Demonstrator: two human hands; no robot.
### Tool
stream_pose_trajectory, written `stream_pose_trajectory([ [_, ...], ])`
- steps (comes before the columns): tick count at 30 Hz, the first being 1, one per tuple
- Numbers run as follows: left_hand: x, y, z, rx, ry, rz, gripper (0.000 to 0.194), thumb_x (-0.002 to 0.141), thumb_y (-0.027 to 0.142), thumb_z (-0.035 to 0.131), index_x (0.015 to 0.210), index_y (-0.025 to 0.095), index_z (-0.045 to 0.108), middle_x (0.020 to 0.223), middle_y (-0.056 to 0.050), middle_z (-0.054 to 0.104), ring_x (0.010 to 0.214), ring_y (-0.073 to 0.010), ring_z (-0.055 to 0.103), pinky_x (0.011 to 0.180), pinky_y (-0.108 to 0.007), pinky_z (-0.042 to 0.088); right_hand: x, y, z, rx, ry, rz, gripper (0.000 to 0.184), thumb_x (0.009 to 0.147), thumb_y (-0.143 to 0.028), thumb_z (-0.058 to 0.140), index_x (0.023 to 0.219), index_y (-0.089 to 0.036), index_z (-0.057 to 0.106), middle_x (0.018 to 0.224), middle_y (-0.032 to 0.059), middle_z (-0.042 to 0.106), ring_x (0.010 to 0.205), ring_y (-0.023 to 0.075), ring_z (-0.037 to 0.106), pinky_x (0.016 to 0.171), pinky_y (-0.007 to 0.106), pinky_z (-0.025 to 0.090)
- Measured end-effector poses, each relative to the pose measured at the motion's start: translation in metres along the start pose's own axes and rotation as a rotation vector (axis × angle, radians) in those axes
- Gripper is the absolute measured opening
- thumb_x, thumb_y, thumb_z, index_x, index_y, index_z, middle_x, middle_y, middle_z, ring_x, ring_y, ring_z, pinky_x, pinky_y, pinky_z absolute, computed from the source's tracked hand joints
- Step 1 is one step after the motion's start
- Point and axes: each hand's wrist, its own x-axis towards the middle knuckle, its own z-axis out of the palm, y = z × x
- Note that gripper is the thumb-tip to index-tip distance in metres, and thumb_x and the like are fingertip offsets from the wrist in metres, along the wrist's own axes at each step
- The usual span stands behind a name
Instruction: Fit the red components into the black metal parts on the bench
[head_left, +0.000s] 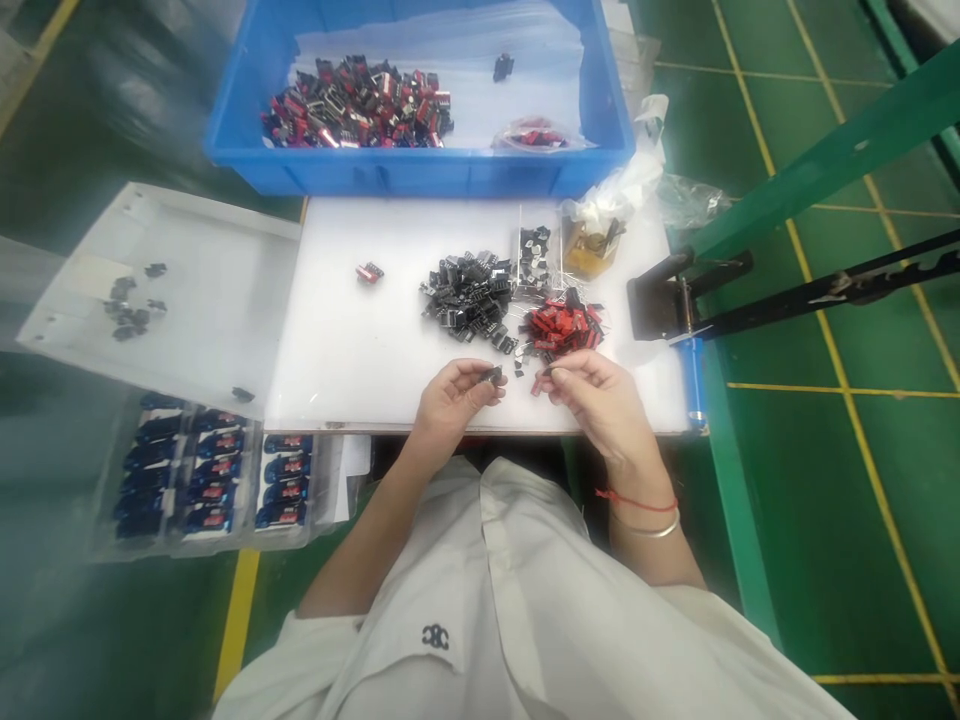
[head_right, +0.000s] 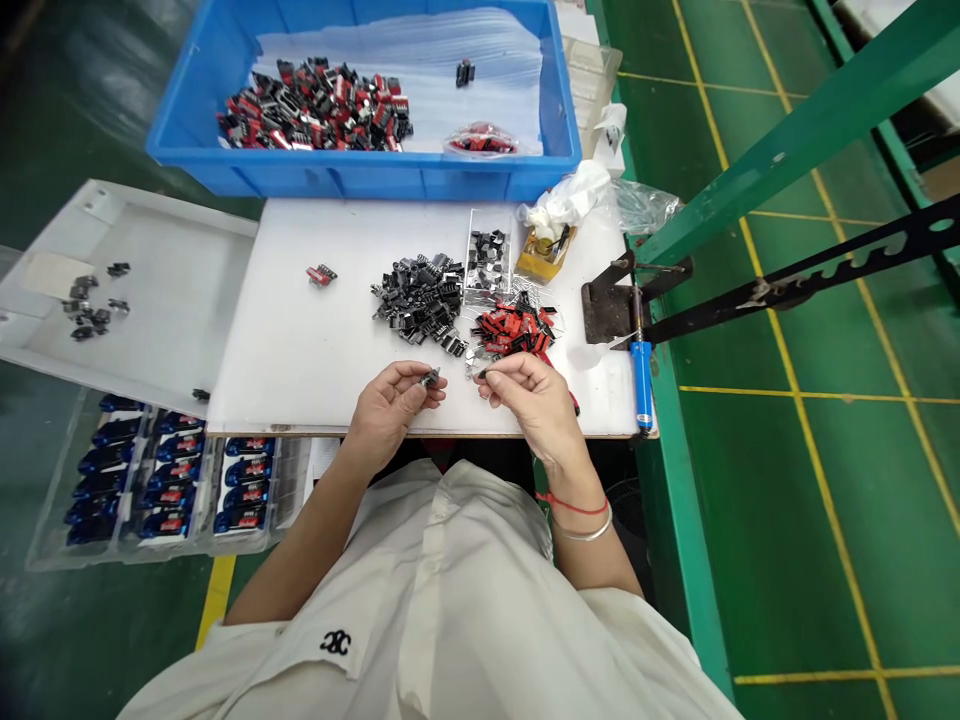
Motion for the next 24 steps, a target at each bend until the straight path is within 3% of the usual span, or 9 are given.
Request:
stream_pose_trajectory([
  [3, -0.003, 0.000, 0.003, -0.027, -0.021, -0.019, 0.047, 0.067, 0.049, 0.085, 0.096, 0.017, 0.066, 0.090, -0.007, 0.076, 0.078, -0.0145, 0.069, 0.077, -0.029, 0.056, -0.002, 0.003, 0.003, 0.116, 0.016, 0.085, 0.034, 0.068, -0.048, 0.082, 0.077, -0.021, 0.062, 0.074, 0.0025, 0.074, 0.067, 0.0159, 0.070, 0.056, 0.026, 0.054],
  [6, -0.005, 0.001, 0.004, -0.038, -0.027, -0.033, 0.047, 0.068, 0.048, 0.084, 0.097, 0.017, 0.066, 0.091, -0.008, 0.076, 0.081, -0.0156, 0.070, 0.078, -0.029, 0.056, -0.003, 0.007, 0.007, 0.165, 0.055, 0.077, 0.033, 0.068, -0.046, 0.082, 0.075, -0.022, 0.061, 0.074, 0.0020, 0.074, 0.065, 0.0152, 0.070, 0.056, 0.026, 0.054],
  [12, -0.008, 0.000, 0.005, -0.031, -0.039, -0.033, 0.045, 0.070, 0.047, 0.083, 0.100, 0.019, 0.066, 0.096, -0.008, 0.075, 0.086, -0.0171, 0.071, 0.082, -0.031, 0.057, -0.006, 0.011, 0.015, 0.052, 0.128, -0.072, 0.034, 0.074, -0.042, 0.077, 0.103, -0.024, 0.071, 0.074, -0.0005, 0.073, 0.068, 0.0161, 0.070, 0.063, 0.031, 0.058],
  [18, -0.010, 0.000, 0.008, -0.021, -0.039, 0.006, 0.043, 0.068, 0.044, 0.085, 0.100, 0.020, 0.068, 0.097, -0.006, 0.075, 0.087, -0.0170, 0.072, 0.086, -0.033, 0.057, -0.014, 0.004, 0.021, -0.073, 0.141, -0.212, 0.015, 0.081, -0.036, 0.072, 0.087, -0.023, 0.074, 0.083, 0.0025, 0.077, 0.072, 0.0173, 0.072, 0.065, 0.033, 0.061],
  [24, -0.013, -0.001, 0.010, -0.033, -0.040, 0.066, 0.035, 0.072, 0.038, 0.084, 0.098, 0.020, 0.069, 0.097, -0.005, 0.077, 0.088, -0.0163, 0.073, 0.089, -0.034, 0.058, -0.019, 0.002, 0.030, -0.177, 0.277, -0.332, 0.009, 0.081, -0.030, 0.073, 0.088, -0.024, 0.075, 0.083, 0.0020, 0.077, 0.067, 0.0155, 0.069, 0.063, 0.030, 0.059],
])
